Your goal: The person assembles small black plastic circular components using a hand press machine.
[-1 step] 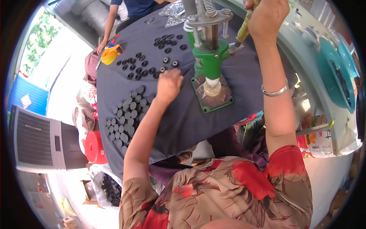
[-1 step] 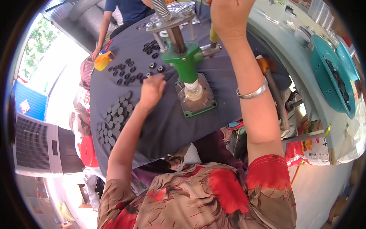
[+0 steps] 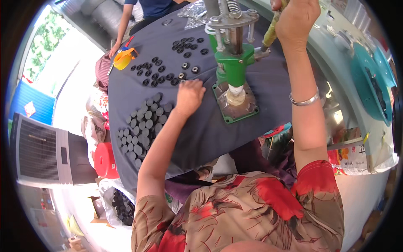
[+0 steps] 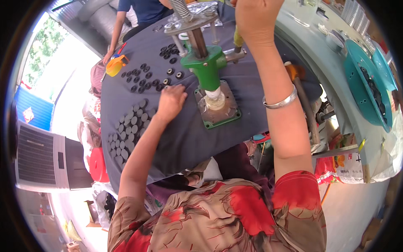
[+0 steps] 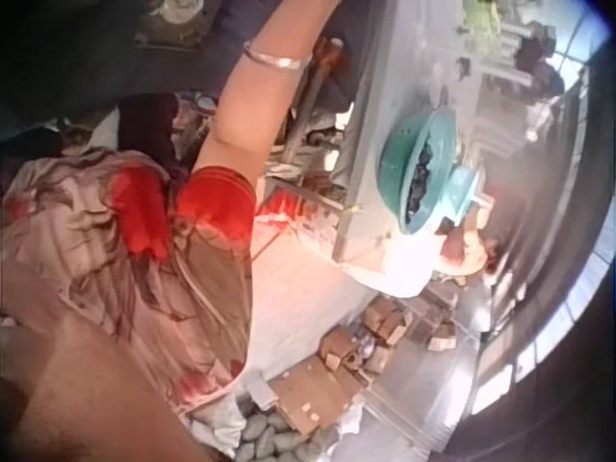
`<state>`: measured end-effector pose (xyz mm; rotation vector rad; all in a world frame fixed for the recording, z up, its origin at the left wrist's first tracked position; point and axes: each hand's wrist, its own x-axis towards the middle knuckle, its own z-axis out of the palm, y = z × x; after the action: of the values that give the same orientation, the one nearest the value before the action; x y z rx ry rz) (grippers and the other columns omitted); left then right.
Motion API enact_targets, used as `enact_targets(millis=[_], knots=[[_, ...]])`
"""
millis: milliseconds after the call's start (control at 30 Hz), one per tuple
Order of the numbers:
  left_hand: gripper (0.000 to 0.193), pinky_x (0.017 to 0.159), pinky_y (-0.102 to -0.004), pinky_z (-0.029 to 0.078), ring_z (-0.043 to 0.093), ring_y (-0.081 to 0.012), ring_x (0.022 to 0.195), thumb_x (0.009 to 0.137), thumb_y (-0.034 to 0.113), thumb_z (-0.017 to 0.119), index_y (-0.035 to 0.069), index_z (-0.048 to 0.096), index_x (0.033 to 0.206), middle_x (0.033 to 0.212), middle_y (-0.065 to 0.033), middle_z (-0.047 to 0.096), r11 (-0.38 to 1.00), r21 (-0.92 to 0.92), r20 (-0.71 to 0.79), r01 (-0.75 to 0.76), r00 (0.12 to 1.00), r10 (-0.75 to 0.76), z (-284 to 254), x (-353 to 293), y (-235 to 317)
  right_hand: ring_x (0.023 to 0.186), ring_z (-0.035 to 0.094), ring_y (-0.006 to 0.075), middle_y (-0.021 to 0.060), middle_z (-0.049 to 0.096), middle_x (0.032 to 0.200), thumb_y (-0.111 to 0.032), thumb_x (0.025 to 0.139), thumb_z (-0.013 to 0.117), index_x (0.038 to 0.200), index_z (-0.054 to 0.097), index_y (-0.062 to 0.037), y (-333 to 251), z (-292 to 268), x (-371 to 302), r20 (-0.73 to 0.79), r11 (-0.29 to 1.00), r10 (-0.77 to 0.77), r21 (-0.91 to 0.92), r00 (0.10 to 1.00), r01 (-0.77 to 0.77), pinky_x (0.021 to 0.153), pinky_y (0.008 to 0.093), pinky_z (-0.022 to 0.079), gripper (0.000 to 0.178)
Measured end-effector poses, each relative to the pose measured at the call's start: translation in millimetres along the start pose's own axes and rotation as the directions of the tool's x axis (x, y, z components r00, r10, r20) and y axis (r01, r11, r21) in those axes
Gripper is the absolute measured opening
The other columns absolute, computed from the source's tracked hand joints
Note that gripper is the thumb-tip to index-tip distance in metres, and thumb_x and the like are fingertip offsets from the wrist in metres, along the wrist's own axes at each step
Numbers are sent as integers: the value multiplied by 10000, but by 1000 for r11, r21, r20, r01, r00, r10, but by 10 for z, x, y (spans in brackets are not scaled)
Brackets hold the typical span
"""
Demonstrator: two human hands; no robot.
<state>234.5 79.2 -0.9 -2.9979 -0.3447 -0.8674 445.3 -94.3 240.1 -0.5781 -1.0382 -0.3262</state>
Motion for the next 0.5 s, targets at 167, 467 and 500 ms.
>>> enact_targets(millis=[167, 467, 500], knots=[[286, 902, -436, 439, 586, -334, 1050, 863, 178, 617, -7, 622, 1081, 1130, -186, 639, 996, -57, 32, 67, 997, -66, -147, -252, 408, 472, 352, 31, -22, 451, 645, -240, 994, 475, 952, 554, -35, -16, 42, -35, -52, 995, 85, -43, 995, -88, 417, 190, 305, 223], [450, 956, -559, 371, 420, -417, 1256, 929, 313, 549, 42, 504, 1286, 1363, -195, 481, 885, 195, -325, 423, 879, -348, -272, 293, -737, 462, 374, 43, 2, 482, 653, -254, 987, 471, 955, 553, -41, 25, 45, -21, -48, 999, 27, -35, 998, -28, 418, 190, 318, 230], [494, 968, -576, 353, 375, -430, 1294, 942, 356, 527, 48, 474, 1324, 1394, -195, 447, 850, 263, -311, 456, 874, -372, -188, 376, -833, 462, 374, 43, 2, 482, 653, -254, 987, 471, 955, 553, -41, 13, 49, -13, -48, 999, 21, -43, 999, -23, 418, 190, 318, 230]])
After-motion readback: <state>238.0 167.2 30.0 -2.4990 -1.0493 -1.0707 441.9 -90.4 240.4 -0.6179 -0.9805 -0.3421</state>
